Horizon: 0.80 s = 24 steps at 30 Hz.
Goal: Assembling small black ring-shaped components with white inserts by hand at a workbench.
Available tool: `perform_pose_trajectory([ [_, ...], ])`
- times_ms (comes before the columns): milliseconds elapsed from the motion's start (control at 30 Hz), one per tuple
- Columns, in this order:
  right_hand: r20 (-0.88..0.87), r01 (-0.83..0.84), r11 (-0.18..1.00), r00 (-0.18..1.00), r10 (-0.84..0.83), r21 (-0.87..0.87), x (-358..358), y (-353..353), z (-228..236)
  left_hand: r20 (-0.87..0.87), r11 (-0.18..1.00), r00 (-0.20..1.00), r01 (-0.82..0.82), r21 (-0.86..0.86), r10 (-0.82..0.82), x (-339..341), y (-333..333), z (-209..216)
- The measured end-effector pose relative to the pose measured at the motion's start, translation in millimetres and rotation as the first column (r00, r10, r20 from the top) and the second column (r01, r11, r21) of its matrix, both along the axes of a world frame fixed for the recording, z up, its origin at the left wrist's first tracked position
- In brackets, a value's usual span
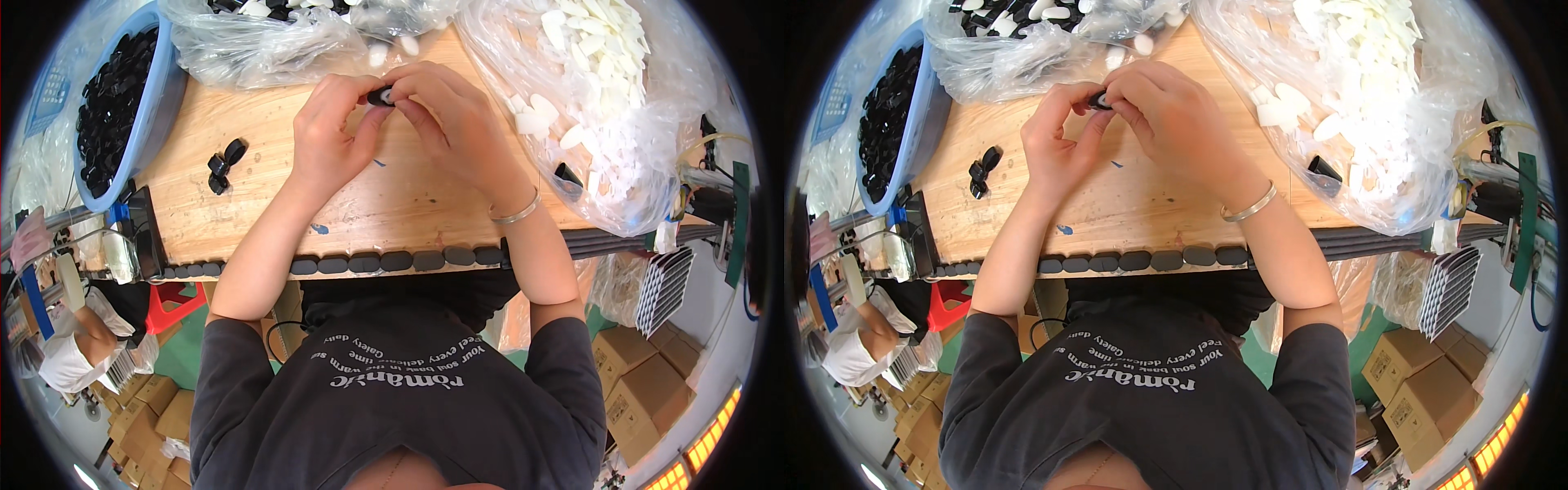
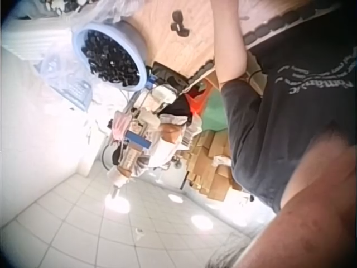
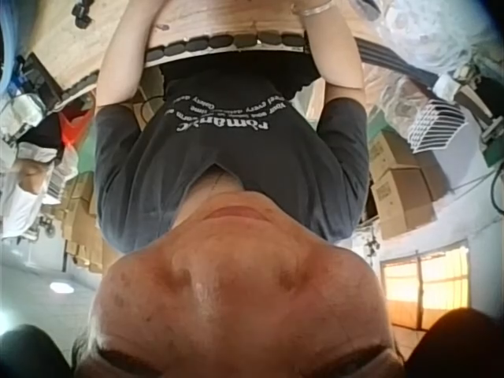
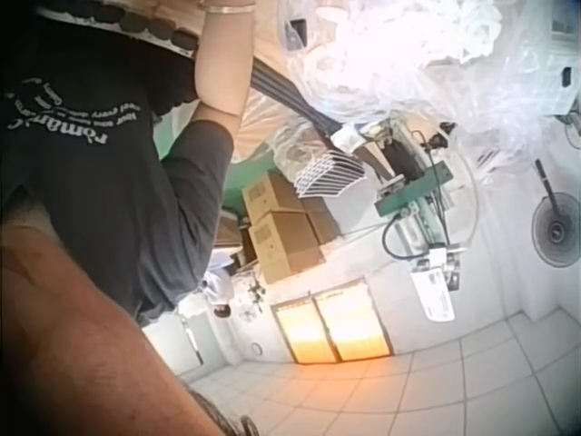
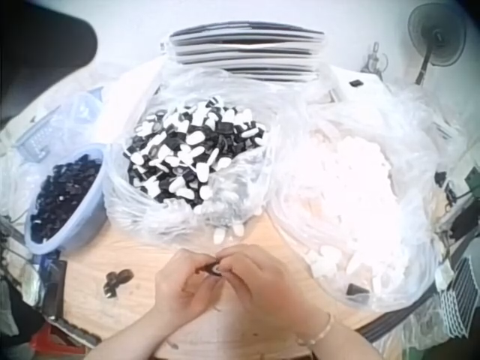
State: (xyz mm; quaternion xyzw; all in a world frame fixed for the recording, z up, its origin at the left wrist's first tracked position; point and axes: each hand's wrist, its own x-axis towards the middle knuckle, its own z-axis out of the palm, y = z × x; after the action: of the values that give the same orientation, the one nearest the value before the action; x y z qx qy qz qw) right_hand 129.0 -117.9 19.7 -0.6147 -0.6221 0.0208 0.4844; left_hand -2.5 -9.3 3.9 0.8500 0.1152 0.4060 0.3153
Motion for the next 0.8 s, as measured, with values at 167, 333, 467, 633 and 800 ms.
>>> perform_pose_trajectory([
  [167,-0.067,-0.023,0.994,0.998,0.016,-0.103,1,-4,5,-0.004,1.000,1.000,-0.012,0.026,0.012,-1,1,-1],
  [333,-0.056,-0.022,0.994,0.998,0.016,-0.106,2,-4,3,-0.009,1.000,1.000,0.000,0.023,0.000,-1,3,-1],
  [467,-0.001,-0.048,0.997,0.999,0.048,-0.053,4,-2,0,-0.030,0.999,0.999,0.044,0.017,-0.043,-1,3,-1],
  [633,-0.408,-0.040,0.992,0.913,-0.012,-0.119,-1,-2,-2,-0.031,0.987,0.999,0.022,-0.158,-0.027,-2,0,1],
  [800,-0.626,-0.095,0.983,0.780,-0.025,-0.158,-1,-3,-1,0.012,0.939,0.994,0.109,-0.327,-0.111,-4,8,-9],
])
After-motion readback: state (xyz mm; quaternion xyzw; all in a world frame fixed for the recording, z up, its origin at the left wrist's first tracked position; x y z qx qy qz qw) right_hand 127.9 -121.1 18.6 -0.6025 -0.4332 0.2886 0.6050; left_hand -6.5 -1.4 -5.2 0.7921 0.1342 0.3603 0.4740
